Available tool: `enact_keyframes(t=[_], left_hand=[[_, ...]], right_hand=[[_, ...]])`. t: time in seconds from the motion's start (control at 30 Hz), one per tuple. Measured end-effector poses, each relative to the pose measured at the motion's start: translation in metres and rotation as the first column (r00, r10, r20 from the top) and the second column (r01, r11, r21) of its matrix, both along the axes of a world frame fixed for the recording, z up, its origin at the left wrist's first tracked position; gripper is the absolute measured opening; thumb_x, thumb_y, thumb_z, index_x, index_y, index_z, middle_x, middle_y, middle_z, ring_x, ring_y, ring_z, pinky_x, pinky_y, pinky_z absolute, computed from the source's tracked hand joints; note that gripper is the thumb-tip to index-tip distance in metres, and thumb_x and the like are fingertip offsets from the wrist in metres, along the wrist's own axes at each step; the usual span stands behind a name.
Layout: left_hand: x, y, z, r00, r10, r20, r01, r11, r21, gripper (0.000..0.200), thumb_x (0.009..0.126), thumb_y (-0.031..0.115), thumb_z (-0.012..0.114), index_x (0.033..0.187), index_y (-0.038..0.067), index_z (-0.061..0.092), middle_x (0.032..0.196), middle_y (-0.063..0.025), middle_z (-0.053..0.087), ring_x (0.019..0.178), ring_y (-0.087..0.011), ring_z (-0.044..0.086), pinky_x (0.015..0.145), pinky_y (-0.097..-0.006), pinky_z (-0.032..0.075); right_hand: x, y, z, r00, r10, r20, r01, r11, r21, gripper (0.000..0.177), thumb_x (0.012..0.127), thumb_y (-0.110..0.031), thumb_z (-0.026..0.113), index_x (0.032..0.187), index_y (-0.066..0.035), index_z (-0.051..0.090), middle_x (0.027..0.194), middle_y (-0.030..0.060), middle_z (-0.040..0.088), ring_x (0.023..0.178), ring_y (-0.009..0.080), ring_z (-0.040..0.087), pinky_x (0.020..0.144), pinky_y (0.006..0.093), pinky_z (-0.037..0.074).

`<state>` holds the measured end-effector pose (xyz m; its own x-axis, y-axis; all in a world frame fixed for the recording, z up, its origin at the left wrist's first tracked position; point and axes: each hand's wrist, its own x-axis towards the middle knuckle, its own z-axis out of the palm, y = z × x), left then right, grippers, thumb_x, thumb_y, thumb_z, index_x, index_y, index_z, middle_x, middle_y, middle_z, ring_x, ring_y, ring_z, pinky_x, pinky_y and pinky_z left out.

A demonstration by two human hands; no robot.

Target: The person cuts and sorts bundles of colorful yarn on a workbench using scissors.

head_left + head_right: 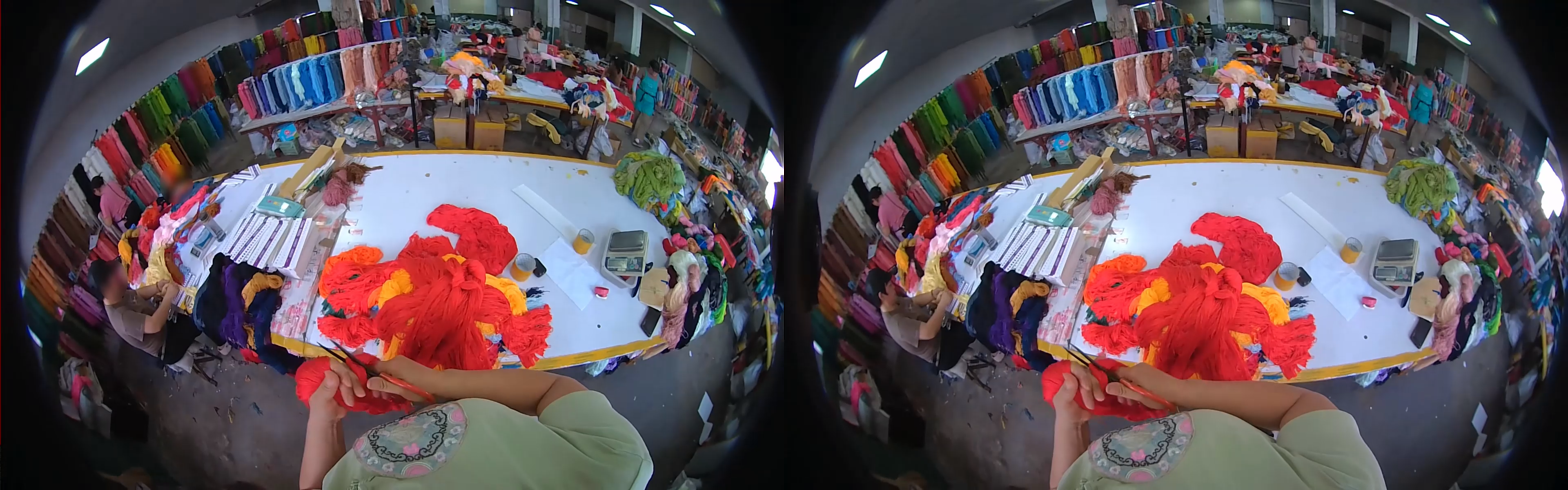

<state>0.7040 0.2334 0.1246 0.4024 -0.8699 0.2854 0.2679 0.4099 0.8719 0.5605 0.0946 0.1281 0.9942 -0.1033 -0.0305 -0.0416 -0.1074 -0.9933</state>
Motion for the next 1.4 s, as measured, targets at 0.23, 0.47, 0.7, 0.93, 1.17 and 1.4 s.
enact_keyframes(t=[0.23, 0.47, 0.7, 0.93, 1.17, 1.4], left_hand=[[0.03, 0.005, -0.003, 0.994, 0.046, -0.101, -0.046, 0.999, 0.002, 0.045, 0.1, 0.048, 0.045, 0.086, 0.006, 0.048, 0.05, -0.0031, 0.044, 0.051, -0.0183, 0.049, 0.061, -0.0286, 0.045], [0.029, 0.004, 0.005, 0.992, -0.071, -0.106, 0.063, 0.995, -0.074, 0.044, 0.102, 0.047, 0.04, 0.081, 0.008, 0.048, 0.051, 0.0002, 0.043, 0.051, -0.0154, 0.049, 0.08, -0.0388, 0.049], [0.033, 0.005, 0.012, 0.98, 0.148, -0.135, -0.164, 0.98, -0.114, 0.042, 0.105, 0.042, 0.033, 0.084, 0.009, 0.047, 0.049, 0.0012, 0.041, 0.047, -0.0143, 0.047, 0.105, -0.043, 0.037], [0.023, -0.007, -0.007, 0.985, 0.07, -0.155, -0.081, 0.995, -0.062, 0.044, 0.105, 0.043, 0.035, 0.097, 0.005, 0.054, 0.071, -0.0063, 0.057, 0.072, -0.0178, 0.059, 0.109, -0.044, 0.035], [-0.007, -0.033, 0.016, 0.436, 0.392, 0.81, -0.576, 0.813, -0.083, 0.067, 0.093, 0.035, 0.059, 0.147, 0.002, 0.035, 0.157, -0.0255, 0.021, 0.146, -0.0433, 0.017, 0.115, -0.0498, 0.023], [0.038, -0.005, 0.027, 0.119, 0.133, 0.984, -0.314, 0.945, -0.089, 0.069, 0.086, 0.058, 0.059, 0.128, 0.004, 0.053, 0.159, -0.0155, 0.023, 0.148, -0.0409, 0.013, 0.118, -0.054, 0.015]], right_hand=[[-0.006, 0.009, 0.002, 0.98, 0.029, -0.198, 0.013, 0.978, 0.209, 0.047, 0.102, -0.046, 0.042, 0.096, -0.004, 0.062, 0.063, 0.0017, 0.058, 0.058, 0.0102, 0.058, 0.051, 0.0248, 0.045], [0.001, 0.006, 0.006, 0.985, -0.003, -0.173, 0.021, 0.994, 0.103, 0.043, 0.101, -0.042, 0.045, 0.095, -0.002, 0.06, 0.059, -0.0008, 0.053, 0.05, 0.0053, 0.05, 0.047, 0.0207, 0.039], [-0.001, 0.012, 0.002, 0.984, -0.032, -0.174, 0.067, 0.977, 0.201, 0.048, 0.101, -0.047, 0.045, 0.095, -0.001, 0.058, 0.054, -0.0015, 0.049, 0.042, 0.0053, 0.041, 0.04, 0.0209, 0.033], [0.022, -0.01, -0.009, 0.95, -0.164, 0.265, 0.018, 0.878, 0.479, 0.046, 0.099, -0.046, 0.05, 0.112, -0.002, 0.051, 0.069, 0.0039, 0.056, 0.061, 0.01, 0.052, 0.057, 0.0228, 0.04], [0.035, -0.008, -0.005, 0.888, -0.086, 0.451, 0.13, 0.989, -0.067, 0.117, 0.065, -0.042, 0.09, 0.148, -0.004, 0.017, 0.143, 0.0171, 0.035, 0.134, 0.0291, 0.036, 0.111, 0.0436, 0.03], [0.014, -0.028, 0.022, 0.977, -0.005, 0.212, -0.027, 0.989, 0.149, 0.106, 0.074, -0.008, 0.082, 0.153, -0.004, 0.011, 0.153, 0.0206, 0.025, 0.139, 0.0314, 0.036, 0.112, 0.0453, 0.036]])
